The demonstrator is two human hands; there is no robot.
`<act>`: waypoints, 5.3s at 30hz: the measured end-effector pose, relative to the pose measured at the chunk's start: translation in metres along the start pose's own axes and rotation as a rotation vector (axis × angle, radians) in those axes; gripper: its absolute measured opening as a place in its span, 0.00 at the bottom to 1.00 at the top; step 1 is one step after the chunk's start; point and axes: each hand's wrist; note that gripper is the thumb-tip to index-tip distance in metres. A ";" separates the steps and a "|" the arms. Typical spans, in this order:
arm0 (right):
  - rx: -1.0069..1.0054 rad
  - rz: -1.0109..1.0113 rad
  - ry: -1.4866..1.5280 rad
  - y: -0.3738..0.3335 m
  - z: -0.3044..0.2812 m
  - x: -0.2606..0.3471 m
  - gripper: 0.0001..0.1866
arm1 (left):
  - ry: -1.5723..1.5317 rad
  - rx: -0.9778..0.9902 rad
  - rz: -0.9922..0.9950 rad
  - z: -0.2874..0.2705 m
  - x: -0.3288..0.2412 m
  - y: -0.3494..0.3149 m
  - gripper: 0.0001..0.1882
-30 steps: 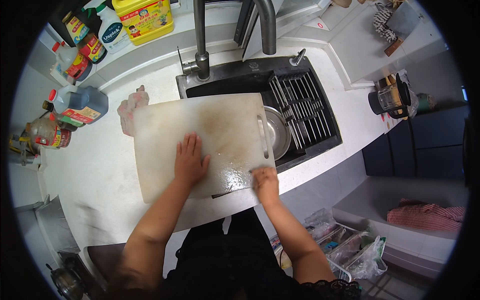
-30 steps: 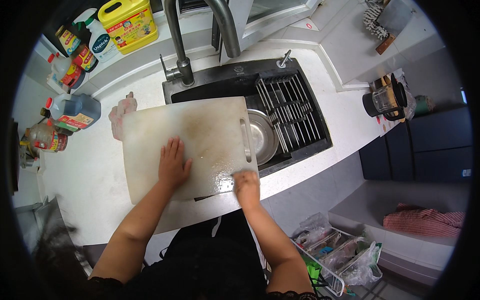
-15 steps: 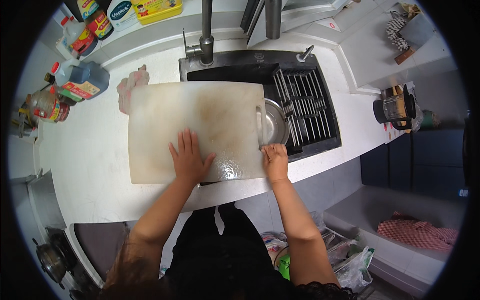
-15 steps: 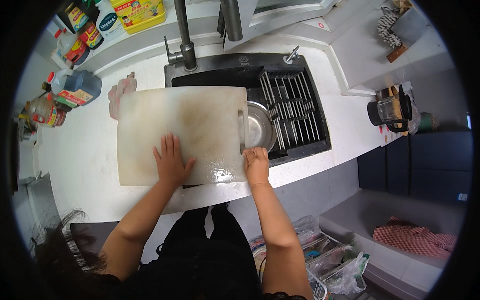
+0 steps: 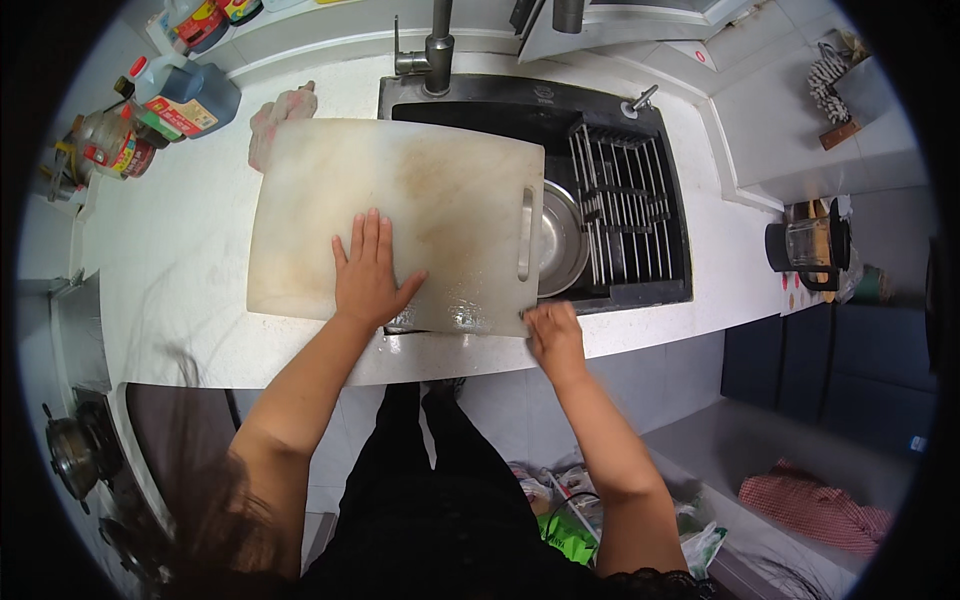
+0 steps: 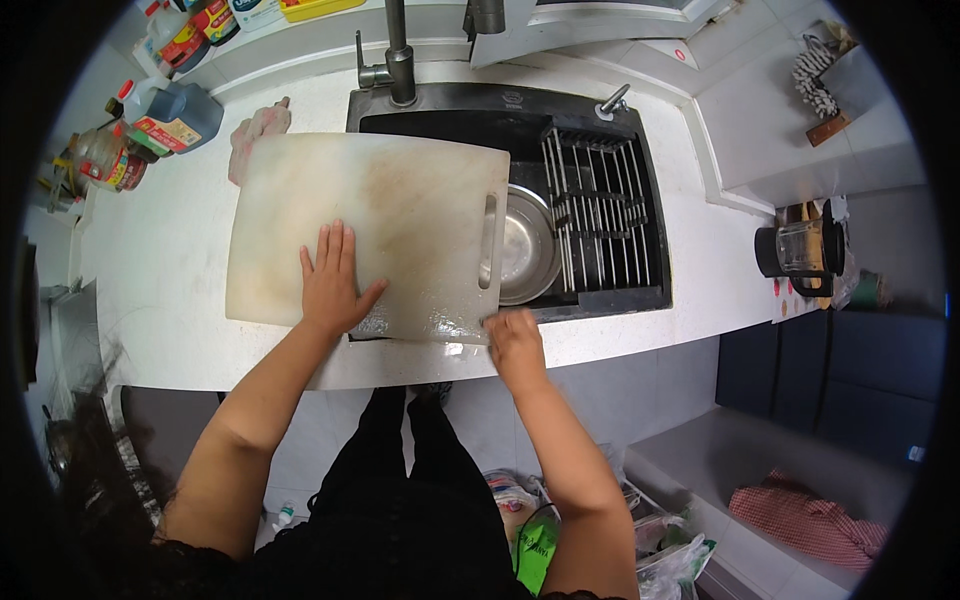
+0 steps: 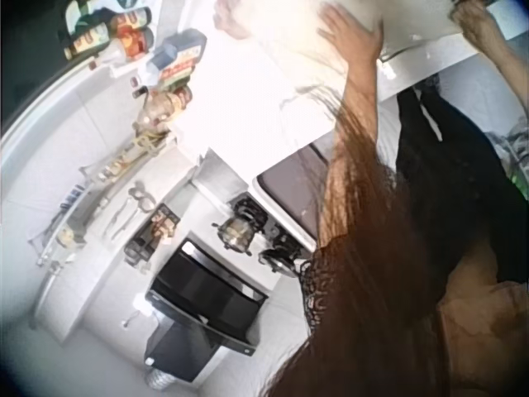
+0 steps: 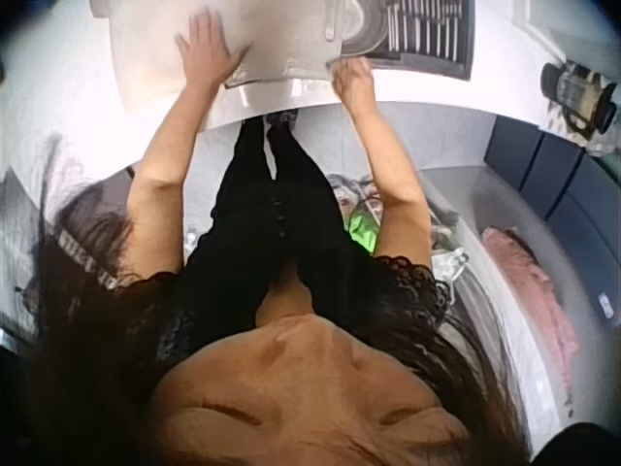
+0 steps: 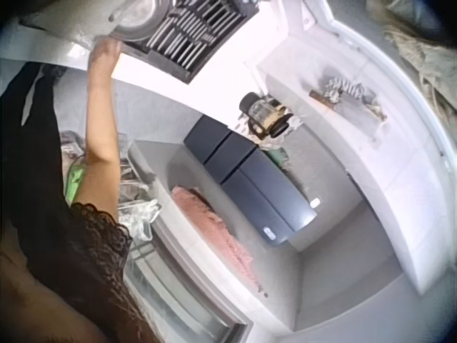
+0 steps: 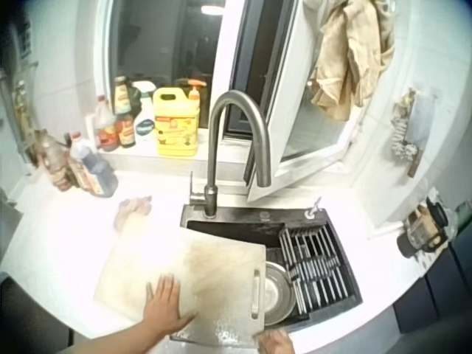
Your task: The person rinses a white plastic cutting board under running water, then scrubs both sides with a metal scouring pad. They flip the board to clean the other side and continue scrubbing until the end of the clip.
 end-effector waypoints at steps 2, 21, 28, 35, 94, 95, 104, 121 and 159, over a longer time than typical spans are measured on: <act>0.012 -0.023 -0.030 0.004 -0.002 -0.002 0.07 | 0.015 -0.014 0.003 0.004 0.001 0.000 0.50; 0.010 0.030 -0.055 0.020 0.002 -0.016 0.04 | 0.026 -0.007 -0.013 0.000 -0.001 0.001 0.50; 0.009 0.053 -0.029 0.044 -0.001 -0.021 0.04 | 0.026 -0.040 0.001 0.004 -0.005 0.002 0.50; 0.144 0.033 -0.008 0.026 -0.014 -0.014 0.08 | 0.041 -0.004 -0.024 -0.001 -0.001 0.001 0.50; -0.310 0.608 -0.365 0.025 0.100 0.079 0.13 | -0.050 0.251 0.138 0.001 0.009 0.005 0.51; -0.326 0.441 -0.379 0.028 0.113 0.099 0.14 | -0.031 0.264 0.142 0.000 0.011 0.006 0.52; -0.467 0.536 -0.399 0.023 0.102 0.108 0.18 | -0.037 0.149 0.606 0.004 0.033 -0.001 0.37; -0.528 0.770 -0.441 0.002 0.071 0.097 0.17 | -0.177 0.051 0.676 0.004 0.032 -0.004 0.31; -0.408 0.498 -0.257 -0.008 0.061 0.093 0.18 | -0.191 0.052 0.671 -0.001 0.036 -0.002 0.31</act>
Point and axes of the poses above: each hand's wrist, its own y-axis towards the middle knuckle, its own z-axis out of the palm, x = y × z, and after that the axes turned 6 degrees about z, right-handed
